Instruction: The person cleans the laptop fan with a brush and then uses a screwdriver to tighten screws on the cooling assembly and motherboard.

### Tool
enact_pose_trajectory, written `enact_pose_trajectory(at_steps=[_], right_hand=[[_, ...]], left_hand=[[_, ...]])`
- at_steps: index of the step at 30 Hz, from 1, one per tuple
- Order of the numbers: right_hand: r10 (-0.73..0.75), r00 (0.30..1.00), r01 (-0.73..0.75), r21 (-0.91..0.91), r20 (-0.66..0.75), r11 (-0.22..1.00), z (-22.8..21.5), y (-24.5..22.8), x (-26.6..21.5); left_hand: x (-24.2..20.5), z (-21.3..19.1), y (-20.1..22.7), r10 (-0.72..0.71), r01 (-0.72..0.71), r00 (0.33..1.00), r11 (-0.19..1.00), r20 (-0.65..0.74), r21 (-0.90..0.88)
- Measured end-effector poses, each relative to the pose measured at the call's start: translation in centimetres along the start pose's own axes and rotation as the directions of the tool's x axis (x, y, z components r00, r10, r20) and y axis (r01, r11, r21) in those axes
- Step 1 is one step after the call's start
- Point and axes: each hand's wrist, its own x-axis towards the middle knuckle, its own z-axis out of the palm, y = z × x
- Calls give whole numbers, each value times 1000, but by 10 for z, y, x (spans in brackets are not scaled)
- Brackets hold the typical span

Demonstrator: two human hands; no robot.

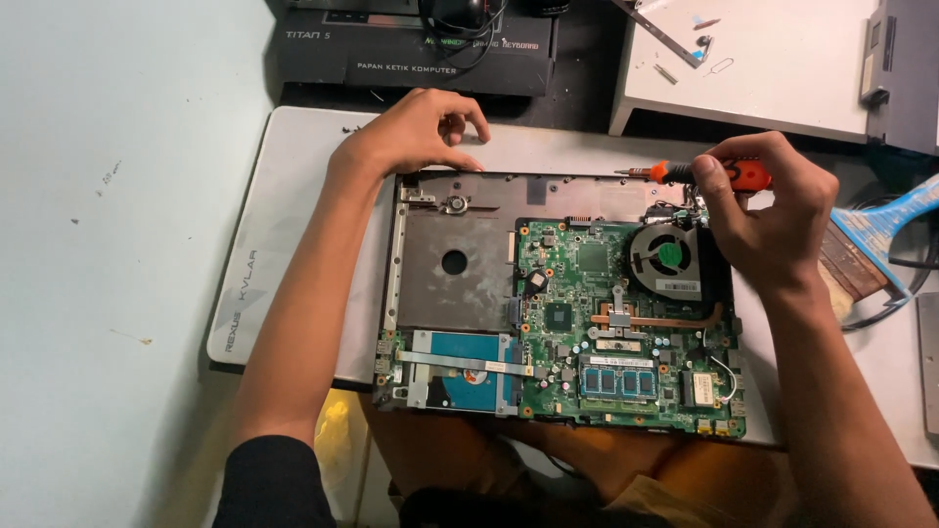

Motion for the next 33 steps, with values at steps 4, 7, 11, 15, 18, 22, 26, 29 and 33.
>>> enact_pose_trajectory(at_steps=[4, 7, 11, 15, 18, 22, 26, 29, 33], right_hand=[[-18, 1000, 18, 3, 6, 1000, 2, -2, -1], [-15, 1000, 15, -4, 9, 1000, 1, -1, 0], [-41, 999, 41, -9, 2, 999, 0, 2, -1], [-52, 999, 52, -23, 2, 998, 1, 4, -1], [-66, 998, 66, -26, 11, 997, 0, 5, -1], [-57, 998, 57, -33, 15, 998, 0, 2, -1], [-62, 998, 62, -32, 10, 998, 0, 4, -1], [-66, 998, 66, -32, 11, 997, 0, 4, -1], [-61, 998, 61, -19, 12, 998, 0, 2, 0]], left_hand=[[-1, 0, 5, 37, -37, 999, 999, 30, 13], [-2, 1, 11, 31, -32, 998, 999, 47, 33], [0, 2, 7, 107, -114, 993, 982, 59, 150], [-8, 0, 25, 46, -35, 998, 973, -45, 227], [-10, -3, 18, 60, -42, 994, 982, -94, 185], [-14, -7, 17, -54, 63, 996, 989, -68, 137], [-9, -5, 6, -33, 41, 996, 995, -82, 96], [-9, -6, 6, -27, 37, 994, 995, -108, 88], [-11, -4, 9, -44, 60, 992, 989, -118, 135]])
